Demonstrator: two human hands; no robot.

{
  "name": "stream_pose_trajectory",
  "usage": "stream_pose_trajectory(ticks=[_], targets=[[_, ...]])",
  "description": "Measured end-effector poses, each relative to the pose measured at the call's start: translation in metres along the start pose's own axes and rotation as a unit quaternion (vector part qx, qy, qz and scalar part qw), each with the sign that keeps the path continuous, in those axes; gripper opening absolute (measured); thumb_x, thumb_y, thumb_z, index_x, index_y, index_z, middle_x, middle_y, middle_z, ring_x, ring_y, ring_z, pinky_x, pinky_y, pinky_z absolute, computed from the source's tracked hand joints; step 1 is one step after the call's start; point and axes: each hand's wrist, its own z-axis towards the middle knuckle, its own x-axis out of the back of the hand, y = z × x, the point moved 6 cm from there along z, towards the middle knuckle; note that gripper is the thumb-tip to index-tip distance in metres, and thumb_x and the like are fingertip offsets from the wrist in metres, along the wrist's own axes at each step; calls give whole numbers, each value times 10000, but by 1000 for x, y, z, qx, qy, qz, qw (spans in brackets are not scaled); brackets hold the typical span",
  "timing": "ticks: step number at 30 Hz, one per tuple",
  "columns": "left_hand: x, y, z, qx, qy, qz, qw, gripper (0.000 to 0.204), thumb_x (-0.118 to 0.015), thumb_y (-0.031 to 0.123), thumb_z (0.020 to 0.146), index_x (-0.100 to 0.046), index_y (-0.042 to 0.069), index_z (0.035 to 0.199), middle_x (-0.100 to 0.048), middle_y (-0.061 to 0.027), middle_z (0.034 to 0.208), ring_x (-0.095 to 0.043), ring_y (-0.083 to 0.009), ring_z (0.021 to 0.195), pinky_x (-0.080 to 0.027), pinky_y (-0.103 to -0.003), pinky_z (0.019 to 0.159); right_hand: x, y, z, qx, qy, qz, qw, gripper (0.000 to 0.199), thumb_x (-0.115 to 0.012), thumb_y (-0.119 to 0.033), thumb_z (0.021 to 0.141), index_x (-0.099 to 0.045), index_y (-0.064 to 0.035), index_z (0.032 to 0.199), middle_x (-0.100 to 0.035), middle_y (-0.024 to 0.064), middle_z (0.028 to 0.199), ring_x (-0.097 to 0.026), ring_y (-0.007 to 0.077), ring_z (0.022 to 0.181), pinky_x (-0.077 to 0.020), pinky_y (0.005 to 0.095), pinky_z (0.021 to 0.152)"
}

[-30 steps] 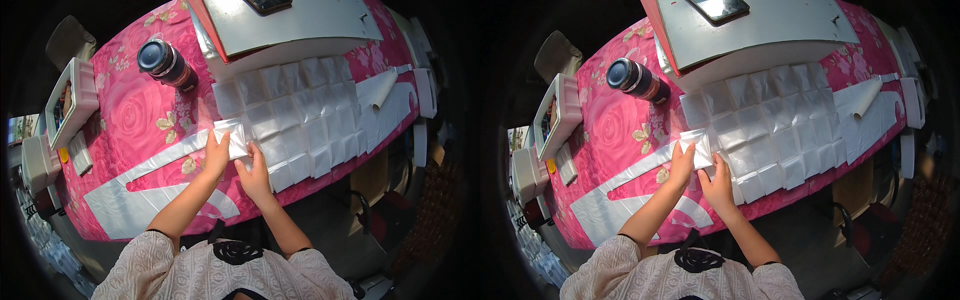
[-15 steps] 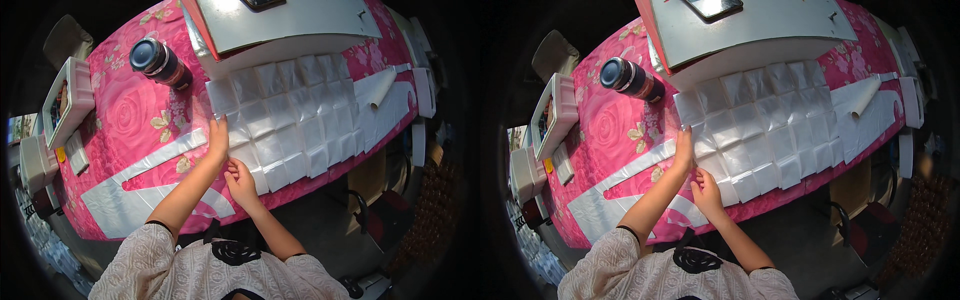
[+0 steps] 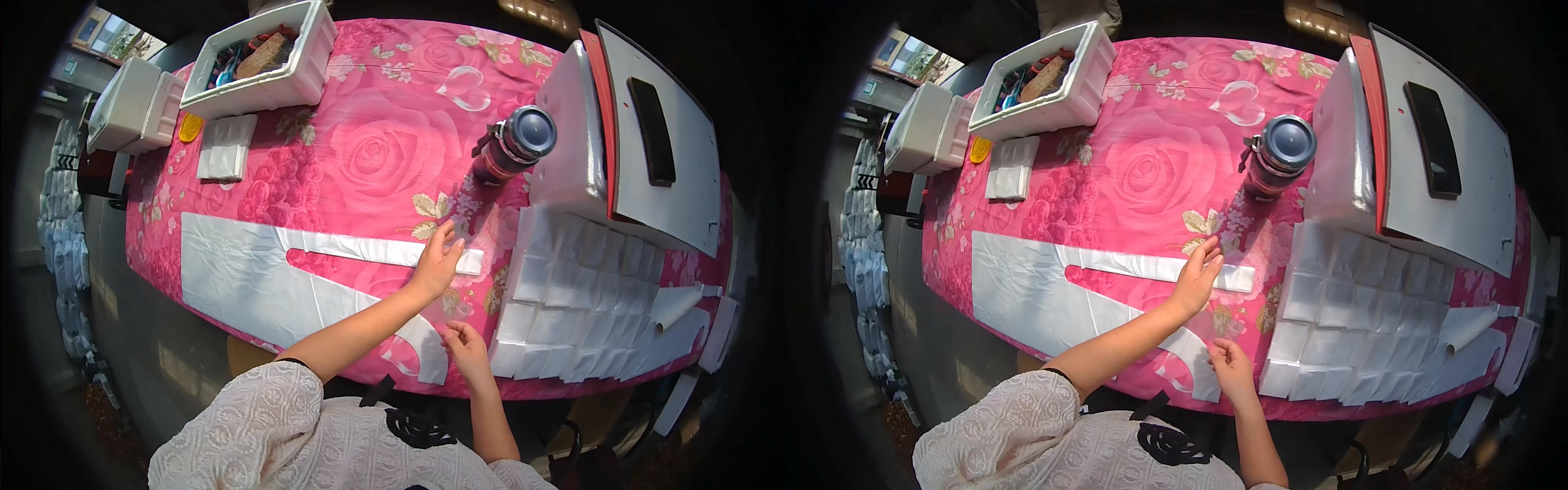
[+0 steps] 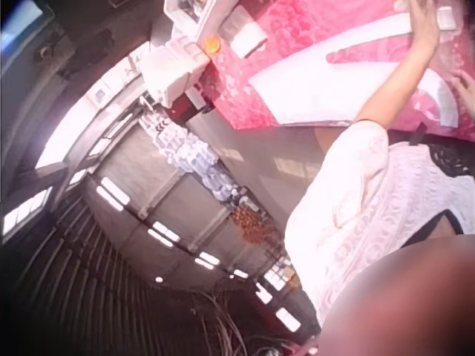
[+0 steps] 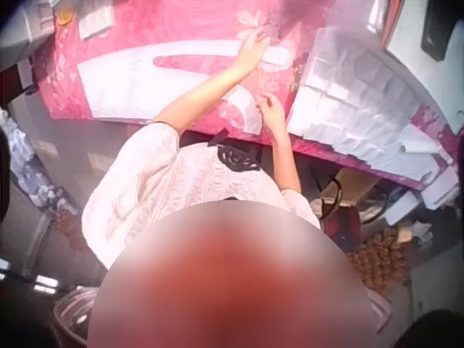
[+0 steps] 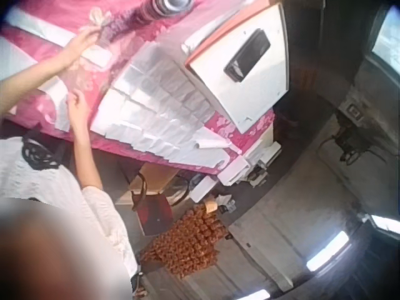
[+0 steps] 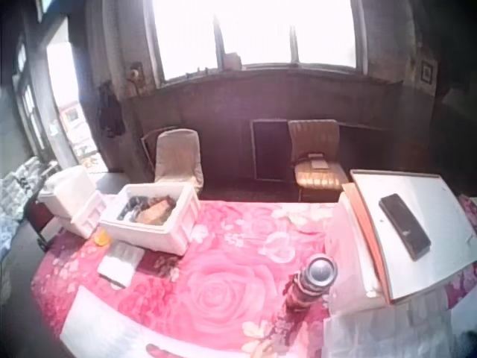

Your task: The person wraps small white rectangular items in clear plastic film on a pink floral tablecloth. They unroll the film, place an item on it, fold the film around the item, and set the wrapped unit aside. The person repeats this process for several items, arranging the finished wrapped units in a grid pattern on the table.

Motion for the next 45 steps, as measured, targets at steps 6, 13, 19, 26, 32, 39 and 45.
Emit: stream_pose_trajectory(ticks=[6, 13, 19, 26, 32, 39, 45], targets=[[289, 5, 11, -97, 239, 93, 962, 443, -525, 112, 827, -365, -8, 1222, -415, -164, 1217, -455, -247, 1098, -412, -334, 875, -158, -43, 75, 10, -108, -86, 990, 290, -548, -152, 837, -498, 26, 1061, -591, 56, 882, -560, 115, 762, -439, 217, 661], [586, 18, 27, -59, 457, 327, 825, 421, -549, 155, 792, -428, -49, 1140, -475, -216, 1141, -462, -319, 1062, -378, -361, 891, -385, -90, 221, 72, -140, -122, 980, 400, -557, -188, 822, -458, 45, 1132, -573, 76, 946, -539, 133, 832, -428, 248, 717], [674, -29, 73, 51, 397, 364, 841, 453, -554, 247, 784, -463, -57, 1107, -487, -247, 1119, -462, -361, 1052, -374, -381, 890, -488, -92, 294, 93, -47, -190, 976, 479, -589, -238, 777, -454, 57, 1129, -570, 162, 1000, -560, 227, 890, -443, 305, 756], [649, 13, 82, -109, 432, 513, 734, 409, -559, 222, 787, -464, -30, 1095, -458, -221, 1122, -433, -353, 1042, -341, -403, 908, -520, -107, 290, 62, -10, -160, 985, 533, -612, -244, 765, -431, 98, 1131, -543, 136, 951, -520, 188, 848, -421, 281, 733], [565, -1, 69, -83, 312, 371, 871, 403, -535, 175, 798, -430, -42, 1121, -462, -212, 1113, -427, -362, 1044, -349, -412, 894, -524, -100, 295, 50, -15, -117, 992, 493, -625, -180, 751, -429, 87, 1117, -569, 122, 912, -550, 164, 735, -447, 264, 624], [541, 3, 74, -116, 276, 358, 885, 414, -538, 160, 793, -422, -35, 1140, -450, -200, 1141, -417, -355, 1063, -339, -401, 914, -527, -93, 310, 70, -40, -134, 988, 303, -611, -176, 779, -557, 61, 960, -583, 102, 800, -545, 154, 643, -439, 258, 595], [559, 34, 58, -184, 282, 339, 878, 456, -558, 174, 789, -406, -18, 1174, -426, -170, 1193, -413, -317, 1100, -332, -384, 932, -498, -137, 272, 274, -36, -301, 913, 238, -556, -184, 815, -554, 7, 958, -596, 131, 906, -579, 216, 809, -442, 305, 715]])
